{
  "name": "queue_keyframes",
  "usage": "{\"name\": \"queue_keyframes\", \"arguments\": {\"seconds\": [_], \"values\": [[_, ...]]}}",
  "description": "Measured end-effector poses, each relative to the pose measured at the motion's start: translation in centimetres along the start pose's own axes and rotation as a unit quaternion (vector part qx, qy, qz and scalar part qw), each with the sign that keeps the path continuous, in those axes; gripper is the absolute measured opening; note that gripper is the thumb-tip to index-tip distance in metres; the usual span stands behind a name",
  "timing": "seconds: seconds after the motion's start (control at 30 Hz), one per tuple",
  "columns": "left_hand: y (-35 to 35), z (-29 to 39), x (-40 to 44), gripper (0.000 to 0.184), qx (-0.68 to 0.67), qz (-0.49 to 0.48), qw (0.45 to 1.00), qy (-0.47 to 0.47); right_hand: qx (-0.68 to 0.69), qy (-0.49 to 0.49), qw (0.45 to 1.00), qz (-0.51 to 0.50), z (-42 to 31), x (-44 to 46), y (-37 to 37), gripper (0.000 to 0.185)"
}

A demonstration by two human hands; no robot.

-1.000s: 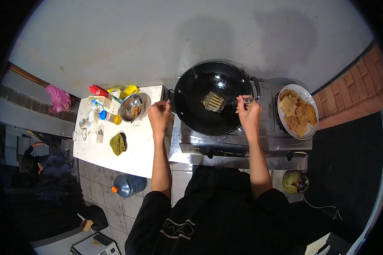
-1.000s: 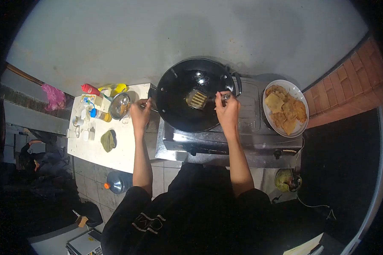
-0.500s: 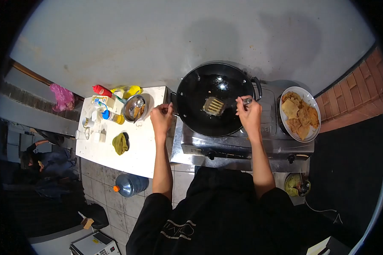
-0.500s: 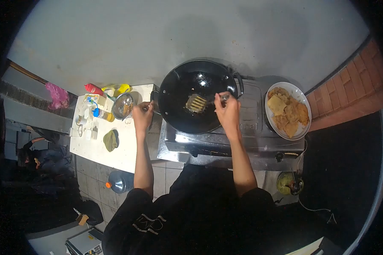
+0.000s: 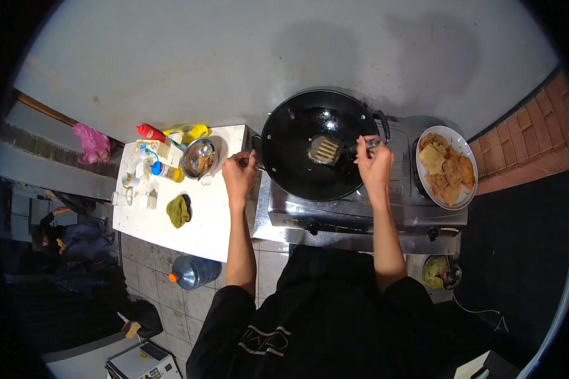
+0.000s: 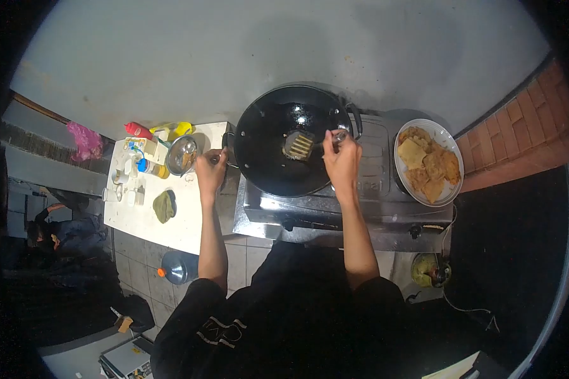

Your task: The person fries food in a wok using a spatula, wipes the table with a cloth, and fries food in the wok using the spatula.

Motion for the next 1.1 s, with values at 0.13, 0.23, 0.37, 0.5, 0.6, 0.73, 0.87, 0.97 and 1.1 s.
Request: {"name": "queue_keyframes", "arguments": {"seconds": [0.13,0.23,0.37,0.5,0.6,0.73,0.87,0.97,1.1], "values": [[0.2,0.5,0.0,0.024,0.017,-0.005,1.000,0.001,0.082,-0.008,0.995,-0.047,1.2,-0.6,-2.0,0.016],[0.4,0.4,-0.2,0.024,0.013,-0.007,1.000,0.000,0.039,-0.016,0.999,-0.026,0.7,-0.6,-0.5,0.016],[0.2,0.0,-0.2,0.025,0.009,-0.013,1.000,0.005,0.021,-0.014,1.000,-0.004,0.4,0.0,0.1,0.016],[0.3,0.2,-0.3,0.026,-0.014,-0.009,1.000,0.015,0.095,-0.007,0.995,-0.038,1.7,-0.7,-1.8,0.016],[0.3,-0.2,-0.4,0.026,-0.014,-0.013,1.000,0.021,0.073,-0.016,0.996,-0.038,1.2,-0.7,-0.5,0.016],[0.4,0.0,-0.4,0.026,-0.016,-0.011,1.000,0.013,0.044,0.002,0.999,-0.001,0.7,-0.3,-0.3,0.017],[0.5,0.6,-0.3,0.027,-0.012,-0.016,1.000,0.011,0.079,-0.016,0.996,-0.048,1.5,-0.9,-1.2,0.018],[0.5,0.1,-0.2,0.026,-0.010,-0.013,1.000,0.006,0.046,-0.033,0.998,-0.027,1.2,-0.7,0.1,0.019],[0.3,-0.2,-0.3,0.026,-0.003,-0.010,1.000,0.005,0.037,-0.017,0.999,-0.016,0.7,-0.4,-0.8,0.019]]}}
Point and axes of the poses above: each hand's wrist, its own x-axis towards the middle knuckle, its own y-axis out of the back of the hand, z = x × y, the point moved 3 cm from there along x, towards the middle knuckle
